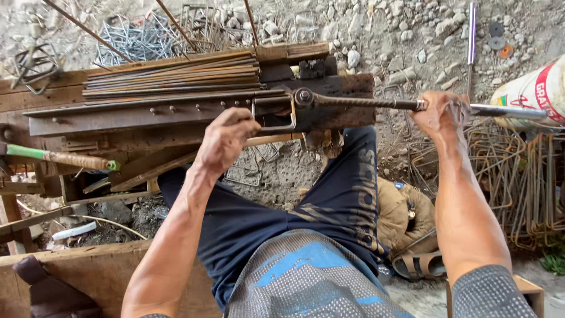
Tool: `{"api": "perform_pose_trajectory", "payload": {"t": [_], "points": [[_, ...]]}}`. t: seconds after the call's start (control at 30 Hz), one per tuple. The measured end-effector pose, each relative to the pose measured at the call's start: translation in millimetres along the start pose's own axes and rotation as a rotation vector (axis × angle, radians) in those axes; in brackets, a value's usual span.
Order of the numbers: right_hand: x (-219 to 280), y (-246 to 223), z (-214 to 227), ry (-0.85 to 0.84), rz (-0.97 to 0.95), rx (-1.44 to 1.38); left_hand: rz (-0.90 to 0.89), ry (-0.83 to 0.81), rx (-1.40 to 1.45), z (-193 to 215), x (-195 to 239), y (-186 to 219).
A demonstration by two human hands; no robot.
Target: The person sits on the ground and uses a manual metal bending machine to bend thin metal rods into rectangular shapes. They repeatedly insert a rod into the machine, turn the crank to bend the metal, and then remove the finished piece.
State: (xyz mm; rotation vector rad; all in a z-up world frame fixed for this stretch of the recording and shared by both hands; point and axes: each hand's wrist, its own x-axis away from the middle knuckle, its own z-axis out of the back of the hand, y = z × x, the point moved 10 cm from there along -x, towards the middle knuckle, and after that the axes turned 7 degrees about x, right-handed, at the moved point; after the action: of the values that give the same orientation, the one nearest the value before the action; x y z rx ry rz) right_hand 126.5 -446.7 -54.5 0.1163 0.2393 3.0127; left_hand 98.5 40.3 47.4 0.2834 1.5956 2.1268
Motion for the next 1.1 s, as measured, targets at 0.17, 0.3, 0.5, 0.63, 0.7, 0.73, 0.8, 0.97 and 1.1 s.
{"api": "perform_pose_trajectory", "payload": {"t": [0.17,0.3,0.5,0.63,0.7,0.73,0.8,0.97,1.1], "points": [[-6.3,5.1,-3.4,-0.078,-0.023,0.025,-0.315,0.007,-0.541,-24.4,0.6,14.6],[3.0,0.4,-3.9,-0.033,0.0,0.033,-0.293,0.05,-0.74,-26.1,2.2,20.4],[45.4,-9.8,12.4,-0.112,-0.07,0.036,-0.215,0.078,-0.848,-84.9,-19.2,20.6],[99.8,-25.5,29.8,-0.091,-0.113,0.022,-0.22,0.129,-0.759,-88.1,-18.1,-5.3],[115.3,-22.0,25.4,-0.074,-0.174,-0.153,-0.237,0.19,-0.765,-86.7,-13.8,-17.1],[114.5,-20.2,23.6,-0.079,-0.175,-0.15,-0.235,0.188,-0.761,-86.8,-14.6,-18.7],[108.3,-18.9,24.2,-0.05,-0.169,-0.166,-0.314,0.209,-0.806,-85.2,-18.2,-14.4],[121.4,-16.2,14.4,-0.098,-0.192,-0.181,-0.252,0.191,-0.772,-88.2,-12.8,-22.5],[117.2,-31.7,43.9,-0.094,-0.19,-0.091,-0.32,0.214,-0.787,-88.0,-14.6,-21.7]]}}
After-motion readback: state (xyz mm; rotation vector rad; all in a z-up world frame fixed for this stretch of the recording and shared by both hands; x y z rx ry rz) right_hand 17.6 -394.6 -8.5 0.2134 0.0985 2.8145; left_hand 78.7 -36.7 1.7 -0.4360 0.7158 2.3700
